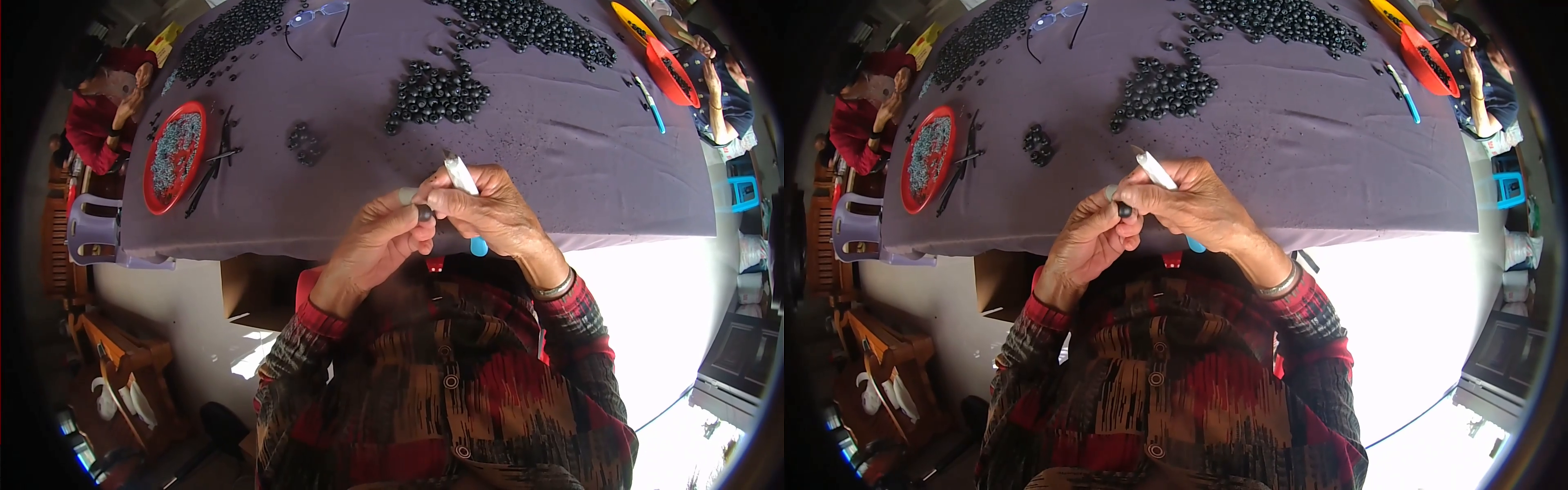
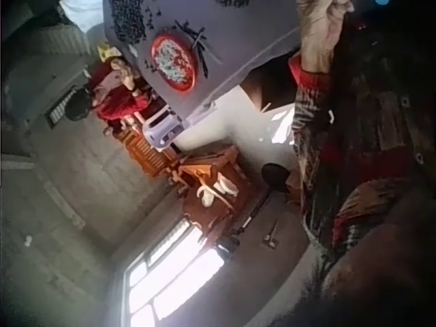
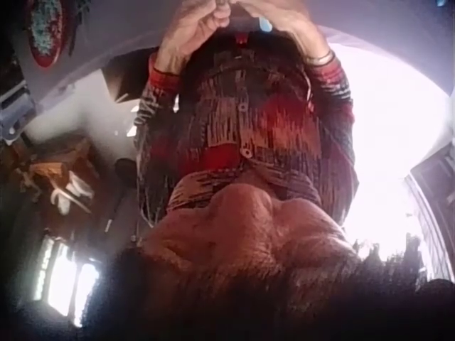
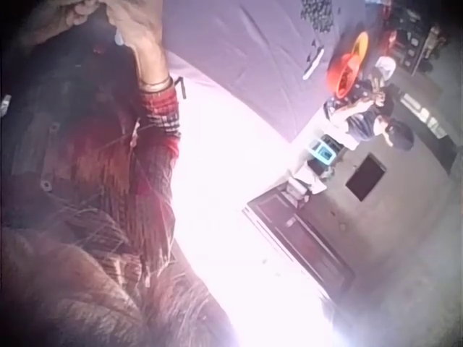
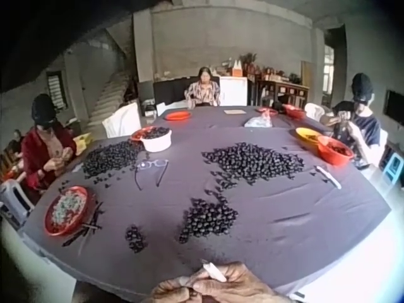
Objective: The person picks up black plastic parts from a table by hand, trims excess material from each piece using a knife, and places them into a pile on the table.
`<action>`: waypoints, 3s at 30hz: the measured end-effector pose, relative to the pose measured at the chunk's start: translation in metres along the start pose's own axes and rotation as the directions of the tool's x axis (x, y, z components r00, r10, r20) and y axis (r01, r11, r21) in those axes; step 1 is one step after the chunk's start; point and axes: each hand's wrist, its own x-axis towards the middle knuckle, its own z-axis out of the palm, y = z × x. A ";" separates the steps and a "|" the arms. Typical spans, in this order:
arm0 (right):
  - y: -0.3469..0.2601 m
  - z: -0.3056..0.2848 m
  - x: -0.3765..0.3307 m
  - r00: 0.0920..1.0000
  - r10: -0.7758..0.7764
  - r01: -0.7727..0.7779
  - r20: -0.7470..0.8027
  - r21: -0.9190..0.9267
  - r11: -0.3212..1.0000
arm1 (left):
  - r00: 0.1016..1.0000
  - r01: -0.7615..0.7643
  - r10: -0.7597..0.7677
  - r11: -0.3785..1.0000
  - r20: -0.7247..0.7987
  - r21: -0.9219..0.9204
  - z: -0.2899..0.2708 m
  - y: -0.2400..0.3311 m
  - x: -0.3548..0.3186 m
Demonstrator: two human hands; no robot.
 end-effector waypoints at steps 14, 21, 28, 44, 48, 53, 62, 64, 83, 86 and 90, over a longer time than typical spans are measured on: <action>0.006 -0.002 0.001 0.997 -0.033 0.032 0.075 0.011 0.999 | 0.998 0.064 -0.064 0.997 0.010 0.043 -0.001 0.002 -0.001; 0.007 -0.006 0.002 0.975 -0.188 0.160 -0.121 -0.206 0.965 | 0.998 0.048 -0.046 0.997 -0.038 0.056 0.003 -0.001 -0.001; 0.008 -0.010 -0.016 0.932 -0.361 0.276 -0.033 -0.579 0.767 | 0.994 -0.097 0.100 0.993 -0.048 0.062 0.002 0.002 -0.001; 0.024 -0.005 -0.013 0.817 -0.562 0.461 0.132 -0.735 0.497 | 0.989 -0.141 0.141 0.990 -0.038 -0.002 0.003 0.001 0.002; 0.024 -0.005 -0.013 0.815 -0.566 0.466 0.126 -0.723 0.510 | 0.991 -0.126 0.126 0.992 -0.054 0.001 0.003 0.001 0.002; 0.022 -0.005 -0.015 0.841 -0.528 0.432 0.119 -0.735 0.522 | 0.991 -0.129 0.127 0.991 -0.051 -0.027 0.001 -0.001 0.002; 0.008 -0.019 -0.014 0.885 -0.446 0.289 -0.131 -0.596 0.749 | 0.986 -0.155 0.156 0.988 -0.052 0.013 0.006 -0.002 0.002; 0.005 -0.020 -0.017 0.890 -0.443 0.279 -0.109 -0.637 0.718 | 0.983 -0.172 0.172 0.985 -0.058 0.008 0.004 -0.004 0.000; 0.014 -0.006 -0.018 0.857 -0.497 0.419 0.137 -0.746 0.517 | 0.984 -0.168 0.165 0.985 -0.060 -0.038 0.005 -0.006 0.002; 0.016 -0.005 -0.018 0.851 -0.508 0.415 0.133 -0.764 0.494 | 0.985 -0.164 0.161 0.985 -0.056 -0.046 0.004 -0.007 0.002; 0.016 -0.001 -0.017 0.821 -0.564 0.403 0.093 -0.793 0.456 | 0.983 -0.173 0.171 0.984 -0.069 -0.038 0.003 -0.007 0.002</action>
